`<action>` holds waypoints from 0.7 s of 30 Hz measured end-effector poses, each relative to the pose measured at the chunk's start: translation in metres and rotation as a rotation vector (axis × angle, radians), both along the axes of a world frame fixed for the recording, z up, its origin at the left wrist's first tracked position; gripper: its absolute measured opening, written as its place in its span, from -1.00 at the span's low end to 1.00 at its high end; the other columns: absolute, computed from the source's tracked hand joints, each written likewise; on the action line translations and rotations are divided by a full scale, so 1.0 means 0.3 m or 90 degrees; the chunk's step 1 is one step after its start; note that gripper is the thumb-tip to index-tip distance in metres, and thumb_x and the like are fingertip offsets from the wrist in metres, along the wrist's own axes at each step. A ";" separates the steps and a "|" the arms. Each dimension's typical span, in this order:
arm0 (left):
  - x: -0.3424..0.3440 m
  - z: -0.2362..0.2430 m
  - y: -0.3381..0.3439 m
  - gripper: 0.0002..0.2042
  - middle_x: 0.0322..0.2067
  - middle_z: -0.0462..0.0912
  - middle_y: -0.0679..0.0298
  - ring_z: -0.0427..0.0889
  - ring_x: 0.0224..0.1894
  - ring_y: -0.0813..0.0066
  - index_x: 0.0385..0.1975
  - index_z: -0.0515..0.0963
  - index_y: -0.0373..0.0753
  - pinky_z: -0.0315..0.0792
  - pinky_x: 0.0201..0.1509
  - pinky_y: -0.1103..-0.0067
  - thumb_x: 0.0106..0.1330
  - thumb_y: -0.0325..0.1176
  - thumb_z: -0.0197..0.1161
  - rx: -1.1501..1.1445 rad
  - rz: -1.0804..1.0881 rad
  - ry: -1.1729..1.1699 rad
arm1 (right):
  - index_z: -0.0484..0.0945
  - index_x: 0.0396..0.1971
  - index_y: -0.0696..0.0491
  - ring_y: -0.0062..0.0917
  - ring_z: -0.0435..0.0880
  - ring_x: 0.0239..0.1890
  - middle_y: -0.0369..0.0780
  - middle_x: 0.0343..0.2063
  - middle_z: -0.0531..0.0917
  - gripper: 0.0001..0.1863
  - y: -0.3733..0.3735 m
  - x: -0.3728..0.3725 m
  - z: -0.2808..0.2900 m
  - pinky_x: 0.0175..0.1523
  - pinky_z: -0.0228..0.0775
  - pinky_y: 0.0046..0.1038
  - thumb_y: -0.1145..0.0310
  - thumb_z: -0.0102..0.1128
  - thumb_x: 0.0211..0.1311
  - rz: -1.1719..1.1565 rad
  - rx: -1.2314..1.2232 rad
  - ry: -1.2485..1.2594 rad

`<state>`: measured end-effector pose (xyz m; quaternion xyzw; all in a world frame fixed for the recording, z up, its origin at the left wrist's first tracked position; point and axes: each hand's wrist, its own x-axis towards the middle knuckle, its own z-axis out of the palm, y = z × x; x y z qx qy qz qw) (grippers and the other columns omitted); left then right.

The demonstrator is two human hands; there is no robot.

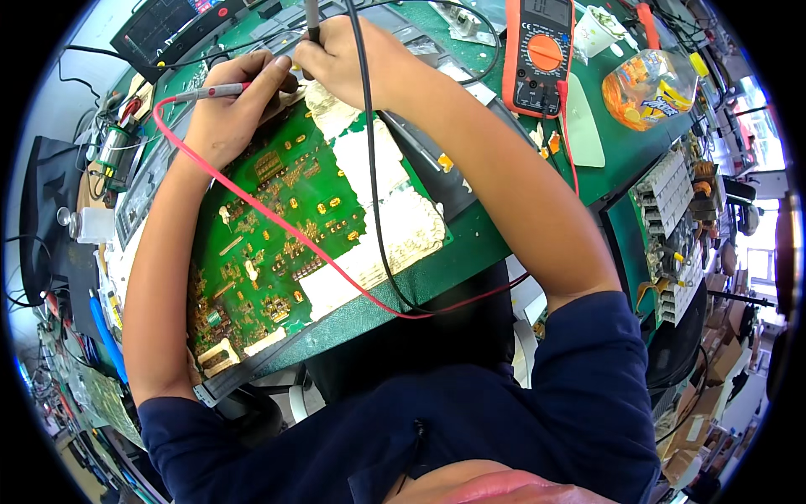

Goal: The person uses a probe to touch various points on a circuit board while monitoring a multimeter. They move the probe between different soldered connections on the green board before another person assists in lifting the component.

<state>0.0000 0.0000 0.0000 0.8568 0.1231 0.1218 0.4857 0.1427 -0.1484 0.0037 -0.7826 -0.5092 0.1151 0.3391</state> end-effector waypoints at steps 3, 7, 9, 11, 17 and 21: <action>0.014 0.007 -0.009 -0.65 -0.40 0.72 0.33 0.58 -0.39 0.70 -0.27 0.65 -0.38 0.45 -0.32 0.68 0.57 -0.17 0.15 0.029 0.014 -0.036 | 0.72 -0.23 0.17 0.01 0.71 -0.06 0.09 -0.21 0.74 -0.45 0.016 -0.001 -0.007 0.11 0.53 -0.09 -0.07 0.01 0.42 -0.012 0.006 0.010; 0.035 0.013 -0.015 -0.64 -0.45 0.68 0.35 0.55 -0.42 0.72 -0.30 0.64 -0.38 0.42 -0.37 0.67 0.58 -0.17 0.14 0.026 0.034 -0.027 | 0.71 -0.24 0.16 0.02 0.70 -0.07 0.10 -0.21 0.73 -0.46 0.044 0.032 -0.033 0.09 0.54 -0.07 -0.05 0.01 0.40 -0.008 0.032 0.035; 0.024 0.012 0.001 -0.64 -0.46 0.66 0.36 0.54 -0.42 0.73 -0.31 0.63 -0.38 0.43 -0.37 0.67 0.58 -0.17 0.13 0.064 0.014 -0.020 | 0.71 -0.25 0.15 0.04 0.70 -0.07 0.11 -0.21 0.72 -0.48 0.065 0.041 -0.056 0.09 0.53 -0.06 -0.04 0.01 0.39 0.009 0.047 0.069; 0.012 -0.007 0.000 -0.64 -0.48 0.65 0.33 0.54 -0.42 0.72 -0.31 0.62 -0.39 0.44 -0.35 0.66 0.58 -0.19 0.11 0.041 0.011 -0.059 | 0.69 -0.28 0.17 0.04 0.72 -0.14 0.13 -0.26 0.71 -0.49 0.066 0.050 -0.072 0.04 0.54 -0.04 -0.01 0.00 0.38 0.011 0.060 0.064; 0.001 -0.017 -0.036 -0.61 -0.42 0.69 0.30 0.58 -0.38 0.66 -0.21 0.65 -0.40 0.51 -0.26 0.62 0.57 -0.12 0.12 -0.008 0.057 -0.134 | 0.65 -0.48 0.25 -0.49 0.60 -0.55 -0.17 -0.66 0.62 -0.56 0.013 0.072 -0.052 -0.35 0.43 -0.40 0.16 0.01 0.35 0.079 0.141 0.195; -0.002 -0.028 -0.012 -0.63 -0.28 0.76 0.22 0.71 -0.21 0.61 -0.15 0.62 -0.41 0.58 -0.17 0.66 0.60 -0.15 0.10 0.030 0.031 -0.085 | 0.63 -0.50 0.26 -0.47 0.59 -0.56 -0.17 -0.67 0.61 -0.58 0.010 0.063 -0.060 -0.37 0.42 -0.39 0.23 -0.03 0.36 0.045 0.134 0.251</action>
